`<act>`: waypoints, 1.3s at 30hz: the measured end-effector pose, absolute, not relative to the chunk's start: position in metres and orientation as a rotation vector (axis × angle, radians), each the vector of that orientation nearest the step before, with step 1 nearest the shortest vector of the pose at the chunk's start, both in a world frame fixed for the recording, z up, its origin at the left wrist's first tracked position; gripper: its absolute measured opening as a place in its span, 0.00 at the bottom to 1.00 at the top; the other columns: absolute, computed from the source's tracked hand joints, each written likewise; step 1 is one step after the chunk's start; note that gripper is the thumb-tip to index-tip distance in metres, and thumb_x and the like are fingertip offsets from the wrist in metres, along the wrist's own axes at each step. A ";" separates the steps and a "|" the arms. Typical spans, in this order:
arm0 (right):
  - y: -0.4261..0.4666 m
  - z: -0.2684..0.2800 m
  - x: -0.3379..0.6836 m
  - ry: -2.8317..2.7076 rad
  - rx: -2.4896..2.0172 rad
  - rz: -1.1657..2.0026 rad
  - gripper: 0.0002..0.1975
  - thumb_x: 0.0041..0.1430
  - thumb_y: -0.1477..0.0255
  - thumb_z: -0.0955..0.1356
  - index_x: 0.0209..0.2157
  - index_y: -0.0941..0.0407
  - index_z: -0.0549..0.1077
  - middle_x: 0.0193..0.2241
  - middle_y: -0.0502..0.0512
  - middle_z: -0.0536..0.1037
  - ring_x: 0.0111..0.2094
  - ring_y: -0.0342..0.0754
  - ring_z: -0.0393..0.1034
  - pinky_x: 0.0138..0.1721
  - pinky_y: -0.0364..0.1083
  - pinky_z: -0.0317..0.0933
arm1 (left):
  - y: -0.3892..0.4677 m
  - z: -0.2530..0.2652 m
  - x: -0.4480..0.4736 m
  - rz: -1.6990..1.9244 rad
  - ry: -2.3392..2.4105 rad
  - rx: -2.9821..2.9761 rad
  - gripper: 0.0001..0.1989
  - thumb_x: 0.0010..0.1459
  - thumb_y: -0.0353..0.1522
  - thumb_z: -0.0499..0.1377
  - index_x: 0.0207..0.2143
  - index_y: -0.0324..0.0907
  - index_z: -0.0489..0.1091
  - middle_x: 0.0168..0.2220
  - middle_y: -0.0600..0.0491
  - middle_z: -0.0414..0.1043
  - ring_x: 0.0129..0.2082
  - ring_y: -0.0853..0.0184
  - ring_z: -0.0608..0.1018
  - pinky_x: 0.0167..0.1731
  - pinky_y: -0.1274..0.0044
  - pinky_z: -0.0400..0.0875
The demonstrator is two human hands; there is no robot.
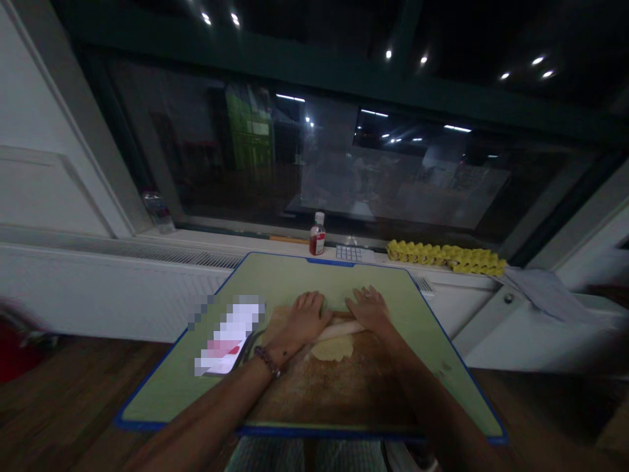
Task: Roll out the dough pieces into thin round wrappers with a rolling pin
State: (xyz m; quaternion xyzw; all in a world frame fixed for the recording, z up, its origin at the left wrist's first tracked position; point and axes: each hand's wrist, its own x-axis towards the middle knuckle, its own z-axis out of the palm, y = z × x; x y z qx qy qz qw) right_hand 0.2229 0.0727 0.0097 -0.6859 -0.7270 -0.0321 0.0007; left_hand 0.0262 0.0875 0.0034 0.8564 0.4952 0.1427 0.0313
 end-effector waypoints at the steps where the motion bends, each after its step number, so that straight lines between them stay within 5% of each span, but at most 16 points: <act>1: 0.064 0.008 0.224 -2.310 -2.130 -0.111 0.19 0.70 0.65 0.57 0.58 0.46 0.69 0.65 0.54 0.62 0.67 0.58 0.49 0.63 0.65 0.42 | 0.080 0.000 0.026 0.443 1.501 2.643 0.18 0.68 0.40 0.49 0.53 0.40 0.66 0.56 0.45 0.69 0.58 0.58 0.68 0.59 0.67 0.61; 7: 0.036 -0.007 0.234 -2.427 -2.002 -0.304 0.20 0.70 0.67 0.57 0.60 0.46 0.67 0.63 0.56 0.65 0.65 0.62 0.54 0.61 0.66 0.49 | 0.058 -0.004 0.028 0.713 1.250 2.913 0.21 0.69 0.39 0.48 0.61 0.42 0.61 0.63 0.48 0.62 0.65 0.55 0.60 0.65 0.59 0.48; 13: 0.074 -0.004 0.233 -2.421 -2.034 -0.399 0.19 0.69 0.73 0.59 0.57 0.49 0.70 0.61 0.57 0.68 0.61 0.54 0.61 0.61 0.58 0.53 | 0.104 0.013 0.045 0.640 1.415 2.763 0.22 0.66 0.38 0.50 0.60 0.41 0.61 0.62 0.46 0.63 0.64 0.55 0.60 0.64 0.61 0.50; 16: 0.088 0.001 0.232 -2.385 -2.058 -0.427 0.19 0.69 0.75 0.58 0.58 0.52 0.69 0.60 0.62 0.69 0.60 0.53 0.63 0.61 0.59 0.52 | 0.123 0.014 0.052 0.519 1.531 2.613 0.24 0.65 0.41 0.52 0.59 0.39 0.61 0.59 0.42 0.66 0.61 0.53 0.65 0.59 0.61 0.58; 19: 0.080 0.000 0.231 -2.394 -2.028 -0.448 0.20 0.69 0.76 0.58 0.58 0.52 0.69 0.60 0.61 0.69 0.60 0.52 0.62 0.62 0.59 0.50 | 0.120 0.010 0.050 0.455 1.549 2.573 0.26 0.64 0.43 0.53 0.58 0.37 0.62 0.58 0.39 0.68 0.60 0.50 0.66 0.57 0.59 0.61; 22: 0.050 -0.009 0.230 -2.430 -1.943 -0.460 0.20 0.69 0.74 0.58 0.58 0.49 0.69 0.62 0.57 0.67 0.63 0.56 0.59 0.62 0.61 0.49 | 0.092 0.002 0.039 0.440 1.441 2.629 0.24 0.66 0.44 0.50 0.59 0.44 0.63 0.63 0.46 0.63 0.65 0.53 0.60 0.63 0.57 0.50; 28: 0.018 -0.023 0.231 -2.349 -1.847 -0.477 0.23 0.70 0.71 0.55 0.62 0.50 0.65 0.62 0.56 0.66 0.66 0.60 0.52 0.64 0.64 0.43 | 0.062 -0.005 0.020 0.518 0.978 2.801 0.25 0.72 0.40 0.40 0.68 0.49 0.49 0.68 0.52 0.54 0.69 0.60 0.51 0.66 0.63 0.47; 33: 0.069 0.004 0.224 -2.353 -2.075 -0.340 0.23 0.70 0.70 0.54 0.62 0.52 0.65 0.64 0.61 0.63 0.66 0.61 0.51 0.62 0.66 0.47 | 0.117 0.010 0.039 0.321 1.359 2.520 0.29 0.68 0.40 0.46 0.68 0.41 0.47 0.70 0.43 0.46 0.70 0.53 0.48 0.66 0.60 0.43; 36: 0.081 0.012 0.220 -2.371 -2.092 -0.311 0.22 0.70 0.71 0.55 0.61 0.50 0.66 0.63 0.57 0.65 0.65 0.60 0.54 0.61 0.65 0.50 | 0.129 0.012 0.044 0.308 1.424 2.450 0.30 0.68 0.41 0.45 0.68 0.38 0.47 0.69 0.38 0.47 0.69 0.49 0.50 0.64 0.54 0.46; 39: 0.055 0.002 0.223 -2.418 -2.003 -0.322 0.22 0.70 0.71 0.56 0.61 0.48 0.66 0.64 0.54 0.64 0.66 0.60 0.52 0.62 0.64 0.48 | 0.099 0.008 0.034 0.307 1.332 2.488 0.27 0.68 0.42 0.46 0.66 0.42 0.53 0.67 0.42 0.54 0.69 0.53 0.53 0.65 0.58 0.46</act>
